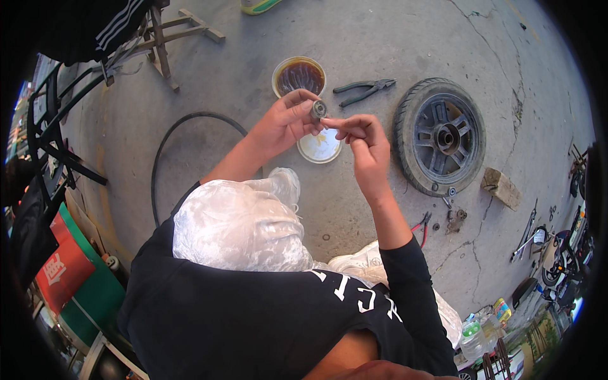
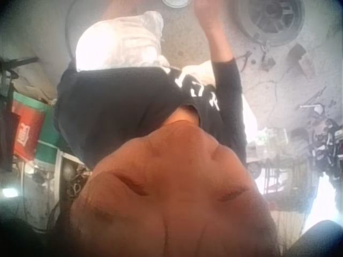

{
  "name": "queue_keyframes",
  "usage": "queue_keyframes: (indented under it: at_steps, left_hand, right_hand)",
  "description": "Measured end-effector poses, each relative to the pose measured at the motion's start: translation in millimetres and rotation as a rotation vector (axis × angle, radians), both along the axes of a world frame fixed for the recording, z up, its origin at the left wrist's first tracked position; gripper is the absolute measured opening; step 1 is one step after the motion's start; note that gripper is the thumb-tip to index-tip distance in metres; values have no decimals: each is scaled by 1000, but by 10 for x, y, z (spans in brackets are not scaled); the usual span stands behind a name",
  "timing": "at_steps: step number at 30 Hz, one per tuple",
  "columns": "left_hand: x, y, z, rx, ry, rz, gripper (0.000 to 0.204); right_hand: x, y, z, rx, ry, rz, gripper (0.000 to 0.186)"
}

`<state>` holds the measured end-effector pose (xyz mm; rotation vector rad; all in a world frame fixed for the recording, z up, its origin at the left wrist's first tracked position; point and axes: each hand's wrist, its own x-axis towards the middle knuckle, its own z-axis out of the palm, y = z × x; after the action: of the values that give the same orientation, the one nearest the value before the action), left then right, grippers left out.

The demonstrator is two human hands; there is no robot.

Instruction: The person removes a bearing from a wheel hub using a hammer and pry bar, then cleans and applies grease to the bearing before placing it back into the hub.

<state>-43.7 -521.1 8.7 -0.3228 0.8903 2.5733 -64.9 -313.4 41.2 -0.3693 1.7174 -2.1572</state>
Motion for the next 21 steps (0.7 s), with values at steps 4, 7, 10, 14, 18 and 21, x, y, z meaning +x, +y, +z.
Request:
queue_keyframes:
  at_steps: [4,7,10,14,18,21]
  left_hand:
    - [-4,-32,-32,260,-63,-153,27]
    - [38,33,-35,422,-151,-220,31]
    - [83,76,-67,499,-201,-222,32]
    - [74,106,-47,571,-248,-188,34]
    - [82,88,-89,597,-229,-189,35]
    - [92,71,-116,644,-230,-198,37]
  right_hand:
    - [-88,-16,40,-334,-458,-42,32]
    - [-89,-31,23,-240,-358,-33,31]
    - [-42,-43,-19,-163,-210,-9,30]
    - [28,-66,-57,-11,-19,-5,31]
    - [37,-64,-103,94,161,-14,34]
    - [-19,-46,-139,221,449,-30,37]
